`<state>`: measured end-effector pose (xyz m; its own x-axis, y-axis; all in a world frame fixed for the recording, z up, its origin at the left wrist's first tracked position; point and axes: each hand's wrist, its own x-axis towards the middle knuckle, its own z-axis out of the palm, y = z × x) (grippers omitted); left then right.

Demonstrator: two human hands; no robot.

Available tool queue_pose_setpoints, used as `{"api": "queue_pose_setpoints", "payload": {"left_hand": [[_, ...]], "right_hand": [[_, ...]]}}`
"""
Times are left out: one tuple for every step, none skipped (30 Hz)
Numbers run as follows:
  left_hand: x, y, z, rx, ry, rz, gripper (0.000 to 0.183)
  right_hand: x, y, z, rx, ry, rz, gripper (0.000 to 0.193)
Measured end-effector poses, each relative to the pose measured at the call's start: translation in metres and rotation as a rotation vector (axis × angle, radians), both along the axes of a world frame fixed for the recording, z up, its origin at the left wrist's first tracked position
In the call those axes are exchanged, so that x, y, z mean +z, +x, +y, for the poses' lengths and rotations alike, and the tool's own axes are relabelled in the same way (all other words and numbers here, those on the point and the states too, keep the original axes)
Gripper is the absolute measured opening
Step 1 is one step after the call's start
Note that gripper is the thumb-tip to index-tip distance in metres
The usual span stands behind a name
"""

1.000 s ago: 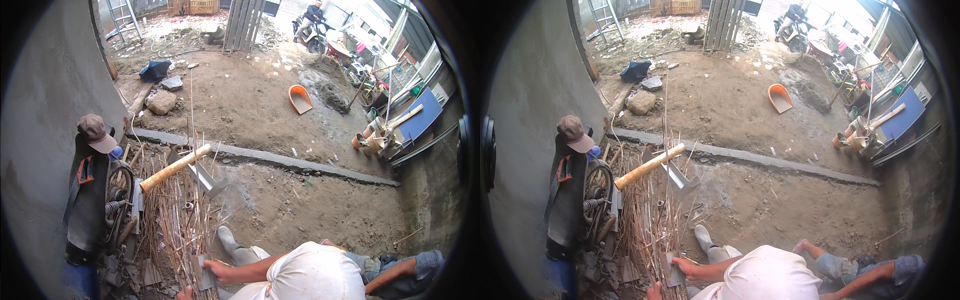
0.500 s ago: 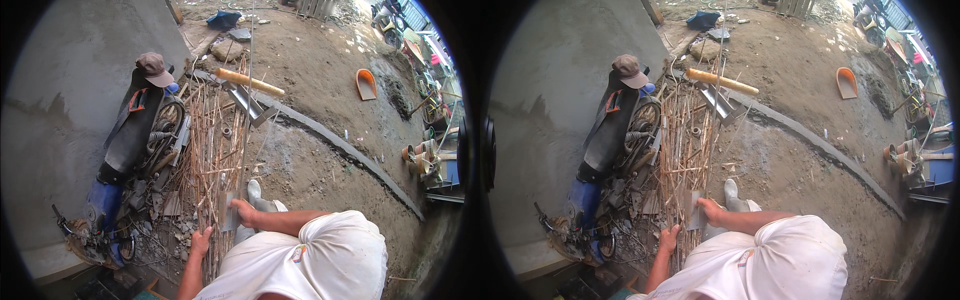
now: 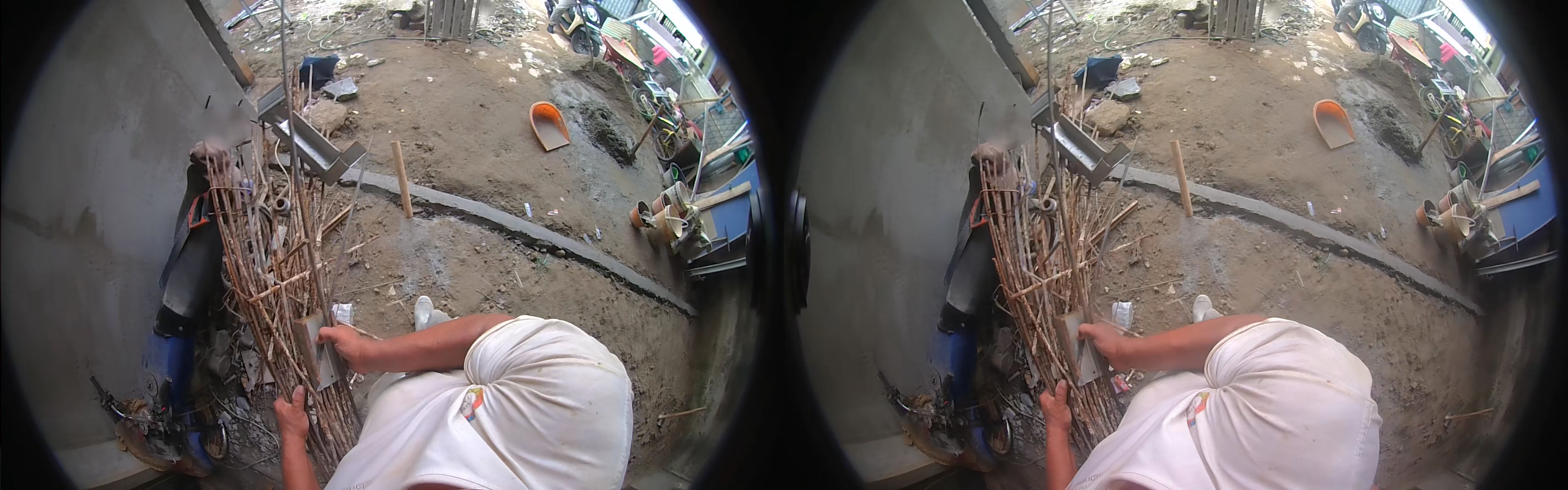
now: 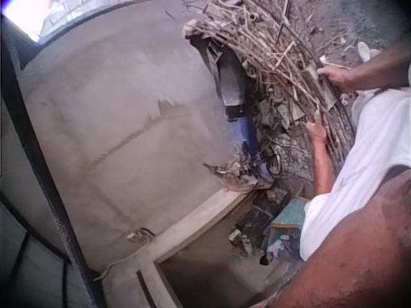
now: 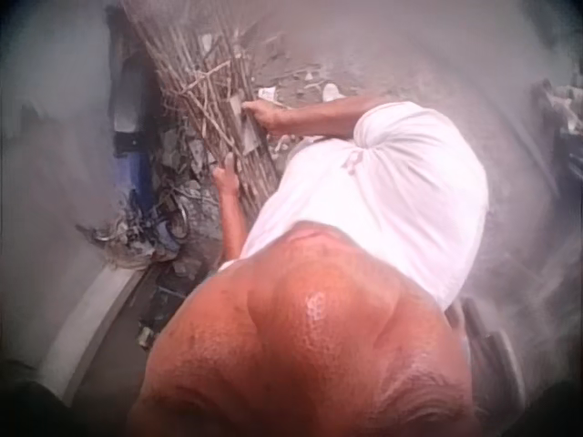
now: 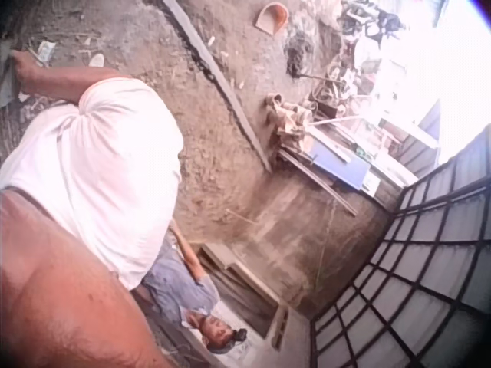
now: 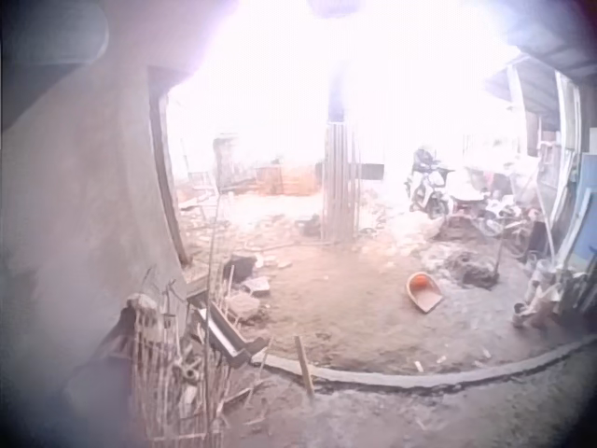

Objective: The person walks through a cluttered construction area, picks up a white PVC pipe and a wooden stick, then gathers metal bars and a bundle of thin sticks. They carry these items across the site and place them in a designated area.

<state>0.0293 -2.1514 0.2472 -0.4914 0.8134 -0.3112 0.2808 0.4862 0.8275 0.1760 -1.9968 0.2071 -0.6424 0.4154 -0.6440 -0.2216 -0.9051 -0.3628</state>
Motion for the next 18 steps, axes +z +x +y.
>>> {"api": "queue_pose_setpoints", "payload": {"left_hand": [[0.006, 0.007, -0.002, 0.004, 0.052, -0.014, 0.055], [0.009, 0.019, 0.001, 0.003, 0.114, -0.036, 0.056], [0.014, 0.031, 0.006, 0.008, 0.056, -0.019, 0.056], [0.018, 0.044, 0.008, 0.007, -0.012, 0.000, 0.056], [0.015, 0.055, 0.016, 0.018, -0.052, 0.023, 0.056], [-0.002, 0.062, 0.012, 0.029, 0.008, 0.013, 0.056], [-0.021, 0.069, 0.024, 0.040, 0.087, -0.005, 0.055], [-0.016, 0.084, 0.046, 0.056, -0.005, 0.032, 0.059], [0.005, 0.100, 0.059, 0.072, -0.124, 0.070, 0.063], [0.028, 0.118, 0.066, 0.060, -0.259, 0.097, 0.067], [0.033, 0.134, 0.085, 0.009, -0.370, 0.101, 0.071], [0.024, 0.148, 0.104, 0.003, -0.291, 0.073, 0.075], [0.015, 0.163, 0.112, 0.013, -0.238, 0.061, 0.079], [0.015, 0.175, 0.117, 0.056, -0.193, 0.062, 0.083], [0.016, 0.184, 0.127, 0.087, -0.217, 0.153, 0.084], [0.018, 0.187, 0.136, 0.069, -0.198, 0.118, 0.083], [0.020, 0.187, 0.146, 0.047, -0.174, 0.085, 0.082], [0.022, 0.189, 0.156, 0.024, -0.151, 0.051, 0.082]], "right_hand": [[0.015, 0.010, 0.003, 0.031, -0.023, 0.017, 0.031], [0.015, 0.021, 0.011, 0.053, -0.010, 0.013, 0.031], [0.011, 0.031, 0.016, 0.070, 0.004, 0.008, 0.032], [0.006, 0.045, 0.017, 0.082, 0.007, 0.003, 0.032], [0.021, 0.061, 0.026, 0.107, 0.065, 0.011, 0.031], [0.020, 0.077, 0.035, 0.125, 0.105, -0.013, 0.032], [0.019, 0.088, 0.048, 0.142, 0.164, -0.045, 0.032], [0.018, 0.083, 0.055, 0.145, 0.165, 0.012, 0.034], [0.019, 0.087, 0.069, 0.236, 0.152, 0.006, 0.035], [0.024, 0.105, 0.085, 0.282, 0.137, 0.058, 0.034], [0.027, 0.126, 0.099, 0.238, 0.167, -0.001, 0.034], [0.026, 0.144, 0.112, 0.200, 0.195, -0.058, 0.034], [0.018, 0.160, 0.126, 0.178, 0.197, -0.065, 0.033], [0.007, 0.164, 0.138, 0.185, 0.194, -0.050, 0.033], [-0.003, 0.168, 0.150, 0.193, 0.191, -0.036, 0.033], [0.006, 0.173, 0.160, 0.196, 0.204, -0.043, 0.032], [0.022, 0.181, 0.172, 0.197, 0.220, -0.051, 0.032], [0.032, 0.187, 0.183, 0.196, 0.236, -0.059, 0.031]]}}
